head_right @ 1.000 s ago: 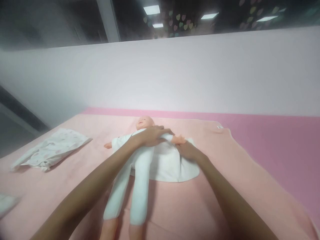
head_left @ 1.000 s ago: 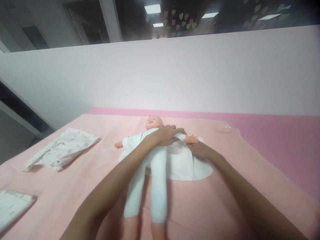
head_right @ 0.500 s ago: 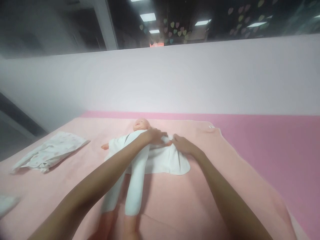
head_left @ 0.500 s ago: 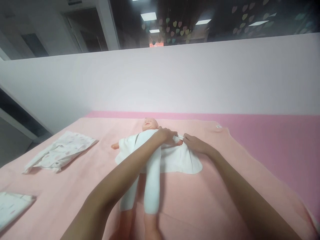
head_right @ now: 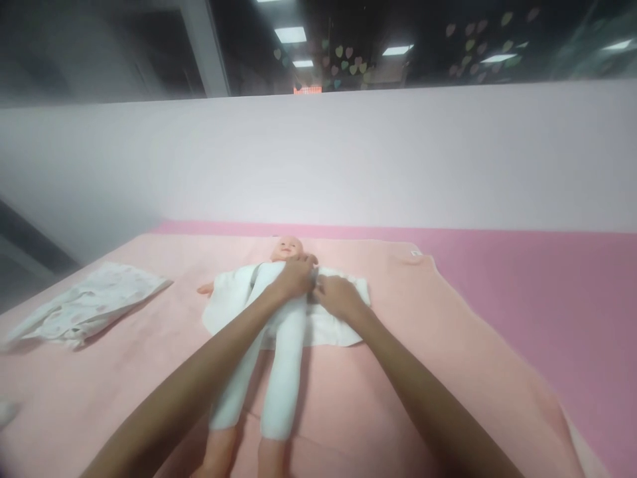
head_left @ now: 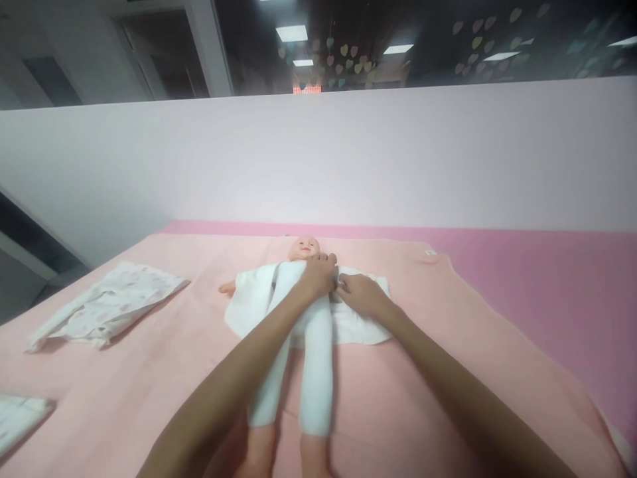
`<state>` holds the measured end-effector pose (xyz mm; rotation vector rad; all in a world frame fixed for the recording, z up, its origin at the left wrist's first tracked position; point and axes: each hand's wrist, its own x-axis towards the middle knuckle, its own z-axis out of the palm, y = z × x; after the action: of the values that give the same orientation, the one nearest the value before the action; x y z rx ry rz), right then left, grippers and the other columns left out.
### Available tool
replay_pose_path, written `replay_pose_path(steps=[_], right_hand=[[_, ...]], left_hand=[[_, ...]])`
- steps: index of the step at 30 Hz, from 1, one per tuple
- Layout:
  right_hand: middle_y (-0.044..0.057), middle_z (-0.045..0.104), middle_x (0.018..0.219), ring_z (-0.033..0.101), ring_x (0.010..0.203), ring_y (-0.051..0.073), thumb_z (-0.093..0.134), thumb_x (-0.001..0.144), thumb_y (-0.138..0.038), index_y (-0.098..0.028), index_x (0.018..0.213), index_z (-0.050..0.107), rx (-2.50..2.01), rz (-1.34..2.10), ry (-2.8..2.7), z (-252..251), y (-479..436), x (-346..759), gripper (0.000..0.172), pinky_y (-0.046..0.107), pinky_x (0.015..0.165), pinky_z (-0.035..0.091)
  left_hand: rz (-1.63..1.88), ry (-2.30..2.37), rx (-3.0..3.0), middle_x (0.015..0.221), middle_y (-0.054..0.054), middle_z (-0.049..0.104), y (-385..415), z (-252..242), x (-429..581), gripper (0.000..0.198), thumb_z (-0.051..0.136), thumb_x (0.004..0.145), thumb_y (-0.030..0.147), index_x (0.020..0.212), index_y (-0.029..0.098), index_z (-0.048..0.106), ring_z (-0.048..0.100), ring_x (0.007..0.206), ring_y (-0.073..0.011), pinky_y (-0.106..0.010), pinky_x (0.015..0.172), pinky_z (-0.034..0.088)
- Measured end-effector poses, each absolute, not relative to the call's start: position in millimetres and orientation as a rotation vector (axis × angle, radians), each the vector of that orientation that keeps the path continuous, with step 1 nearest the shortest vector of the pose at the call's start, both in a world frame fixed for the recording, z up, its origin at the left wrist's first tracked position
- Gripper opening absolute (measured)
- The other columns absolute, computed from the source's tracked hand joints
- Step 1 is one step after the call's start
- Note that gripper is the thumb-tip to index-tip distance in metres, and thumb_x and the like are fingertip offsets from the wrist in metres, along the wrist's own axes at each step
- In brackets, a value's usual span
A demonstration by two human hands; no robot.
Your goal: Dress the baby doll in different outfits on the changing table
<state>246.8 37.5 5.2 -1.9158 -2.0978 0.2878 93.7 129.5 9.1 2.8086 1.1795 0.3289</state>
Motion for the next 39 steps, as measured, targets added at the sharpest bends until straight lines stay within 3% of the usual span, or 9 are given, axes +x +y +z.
replay_pose_path(steps=[6,10,15,20,23,27,34,36,39], right_hand=[[0.008,0.069,0.086,0.060,0.073,0.020,0.042,0.103,-0.028,-0.018,0.089,0.060,-1.896,0.227,-2.074,1,50,218,0.024,0.030,0.062,0.030],[0.013,0.071,0.095,0.063,0.080,0.022,0.041,0.103,-0.025,-0.015,0.098,0.063,-1.858,0.220,-2.070,6,56,193,0.024,0.031,0.067,0.035],[0.004,0.069,0.090,0.061,0.080,0.020,0.039,0.106,-0.035,-0.021,0.095,0.062,-1.626,0.318,-2.090,13,29,224,0.028,0.030,0.072,0.042],[0.010,0.065,0.123,0.061,0.109,0.027,0.050,0.101,-0.046,-0.025,0.129,0.059,-1.574,0.274,-1.844,-9,-3,308,0.036,0.038,0.089,0.050],[0.013,0.061,0.137,0.059,0.120,0.033,0.059,0.093,-0.053,-0.025,0.141,0.053,-1.713,0.288,-1.839,-20,-9,337,0.056,0.043,0.096,0.050],[0.011,0.070,0.114,0.064,0.105,0.033,0.059,0.089,-0.046,-0.023,0.124,0.064,-1.645,0.400,-2.036,-11,-9,325,0.043,0.041,0.087,0.050],[0.000,0.060,0.071,0.052,0.066,0.020,0.053,0.085,-0.029,-0.024,0.079,0.056,-1.617,0.377,-2.148,-9,8,296,0.009,0.030,0.062,0.036],[0.001,0.063,0.075,0.054,0.069,0.020,0.051,0.088,-0.028,-0.023,0.081,0.059,-1.631,0.264,-2.141,-12,18,306,0.011,0.032,0.066,0.038],[0.006,0.071,0.099,0.060,0.094,0.027,0.048,0.093,-0.032,-0.025,0.107,0.068,-1.578,0.096,-2.151,-12,39,332,0.025,0.041,0.089,0.042]], left_hand=[[0.842,0.616,2.399,0.136,-0.009,0.064,145,6,55,0.052,0.041,0.081,0.005,0.127,0.020,0.060,0.057,0.129,-0.0214,-0.039,0.114,0.044],[1.052,0.641,2.257,0.123,-0.009,0.069,138,6,59,0.046,0.036,0.081,0.004,0.114,0.018,0.065,0.063,0.113,-0.0212,-0.039,0.105,0.049],[1.217,0.742,2.271,0.121,-0.008,0.067,121,21,23,0.039,0.038,0.088,0.011,0.117,0.020,0.062,0.061,0.114,-0.0219,-0.040,0.104,0.049],[1.030,1.143,2.445,0.126,-0.008,0.065,126,17,-99,0.030,0.044,0.099,0.035,0.120,0.023,0.063,0.057,0.118,-0.0253,-0.043,0.108,0.046],[0.785,1.445,2.282,0.133,-0.009,0.062,134,6,-166,0.051,0.056,0.090,0.056,0.130,0.024,0.061,0.058,0.118,-0.0290,-0.044,0.102,0.050],[0.492,1.386,2.294,0.120,-0.010,0.067,140,-1,-197,0.076,0.069,0.073,0.064,0.135,0.021,0.060,0.064,0.108,-0.0295,-0.038,0.090,0.054],[0.365,1.212,2.477,0.133,-0.011,0.066,154,-1,-164,0.064,0.063,0.079,0.049,0.138,0.023,0.062,0.062,0.118,-0.0334,-0.041,0.096,0.053],[0.368,1.181,2.491,0.135,-0.011,0.065,159,2,-157,0.056,0.057,0.085,0.047,0.136,0.023,0.064,0.062,0.119,-0.0329,-0.041,0.097,0.052],[0.401,1.155,2.503,0.137,-0.010,0.063,166,11,-150,0.054,0.050,0.093,0.049,0.140,0.024,0.060,0.060,0.121,-0.0319,-0.041,0.099,0.050]])
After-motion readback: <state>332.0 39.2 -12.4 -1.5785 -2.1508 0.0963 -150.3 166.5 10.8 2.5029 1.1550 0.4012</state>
